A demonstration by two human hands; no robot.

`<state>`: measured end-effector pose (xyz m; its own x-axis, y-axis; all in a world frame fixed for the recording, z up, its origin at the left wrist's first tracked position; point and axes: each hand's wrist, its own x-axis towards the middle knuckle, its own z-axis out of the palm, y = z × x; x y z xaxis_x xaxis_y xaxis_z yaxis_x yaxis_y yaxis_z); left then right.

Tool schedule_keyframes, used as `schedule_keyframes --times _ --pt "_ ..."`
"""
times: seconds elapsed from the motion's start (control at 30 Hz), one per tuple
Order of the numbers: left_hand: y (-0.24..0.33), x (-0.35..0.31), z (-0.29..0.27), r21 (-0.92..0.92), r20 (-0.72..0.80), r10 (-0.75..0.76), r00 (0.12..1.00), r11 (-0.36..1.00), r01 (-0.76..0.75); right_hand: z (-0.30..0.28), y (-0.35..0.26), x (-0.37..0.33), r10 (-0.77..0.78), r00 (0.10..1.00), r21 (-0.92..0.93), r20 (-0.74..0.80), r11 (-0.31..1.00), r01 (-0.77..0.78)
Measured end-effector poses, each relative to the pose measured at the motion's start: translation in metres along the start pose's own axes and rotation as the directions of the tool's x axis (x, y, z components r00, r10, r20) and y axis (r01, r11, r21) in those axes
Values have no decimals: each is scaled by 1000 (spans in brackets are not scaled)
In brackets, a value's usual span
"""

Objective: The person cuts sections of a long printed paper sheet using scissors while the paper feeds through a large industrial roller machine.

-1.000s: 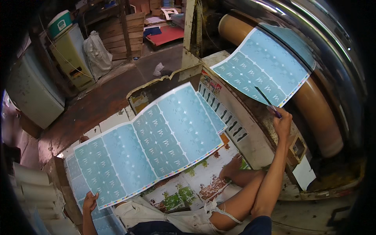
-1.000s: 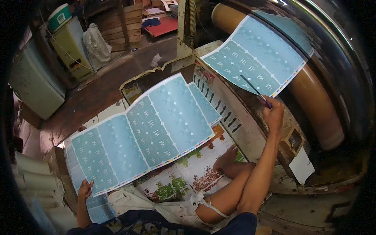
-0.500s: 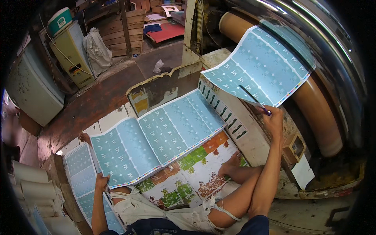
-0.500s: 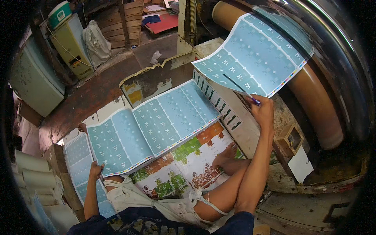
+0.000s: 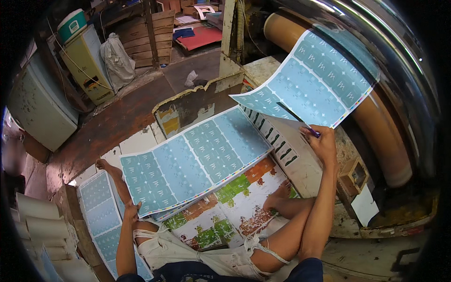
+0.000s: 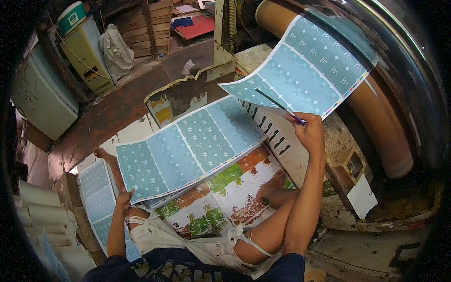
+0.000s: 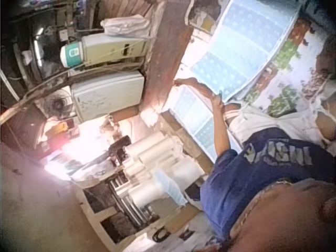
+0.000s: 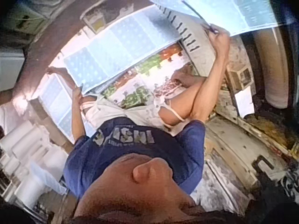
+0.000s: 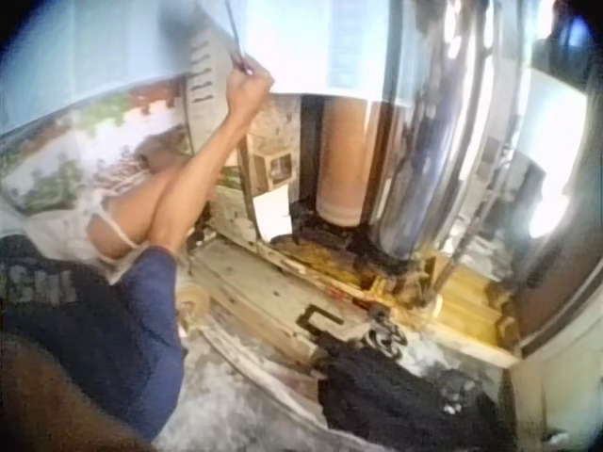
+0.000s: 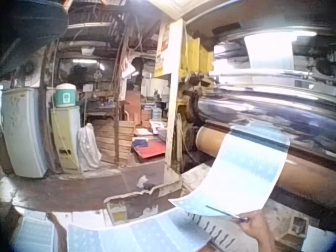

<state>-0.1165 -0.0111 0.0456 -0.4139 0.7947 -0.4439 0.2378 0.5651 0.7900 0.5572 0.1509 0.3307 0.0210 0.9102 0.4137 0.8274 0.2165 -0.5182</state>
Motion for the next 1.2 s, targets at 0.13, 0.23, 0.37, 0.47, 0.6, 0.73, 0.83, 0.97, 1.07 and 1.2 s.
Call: schedule_keyframes --times 0.13,0.23,0.37,0.47,0.6,0.73,0.83,0.97,1.07,1.2 --pt "-40 31 31 -354 84 -25 996 934 53 -4 -3 2 20 999 -62 29 998 -18" --pt "-49 40 55 -298 27 -60 998 952 65 -15 -11 6 -17 999 -38 31 999 19" --pt "-42 27 77 365 -220 275 936 913 -182 -8 -9 7 7 997 0 81 1000 -7" --pt "53 -45 137 785 -140 133 981 618 29 -11 -6 5 5 994 -26 110 1000 -3" --pt "98 -63 192 896 -65 284 957 439 -70 -2 -16 7 66 985 -36 159 998 -61" --pt "88 -44 284 299 638 452 624 601 -741 -2 -20 5 39 981 -63 191 998 -27" --pt "76 -25 344 159 812 275 515 745 -648 10 -32 10 -14 978 33 210 999 7" --pt "107 -26 385 149 712 -95 696 989 -18 10 -26 12 -5 963 32 268 999 -4" --pt "112 -34 384 -23 810 -19 587 998 65 7 -25 12 45 958 19 285 998 -52" --pt "172 -55 367 -417 848 178 499 805 422 14 -23 15 83 888 47 451 992 -117"
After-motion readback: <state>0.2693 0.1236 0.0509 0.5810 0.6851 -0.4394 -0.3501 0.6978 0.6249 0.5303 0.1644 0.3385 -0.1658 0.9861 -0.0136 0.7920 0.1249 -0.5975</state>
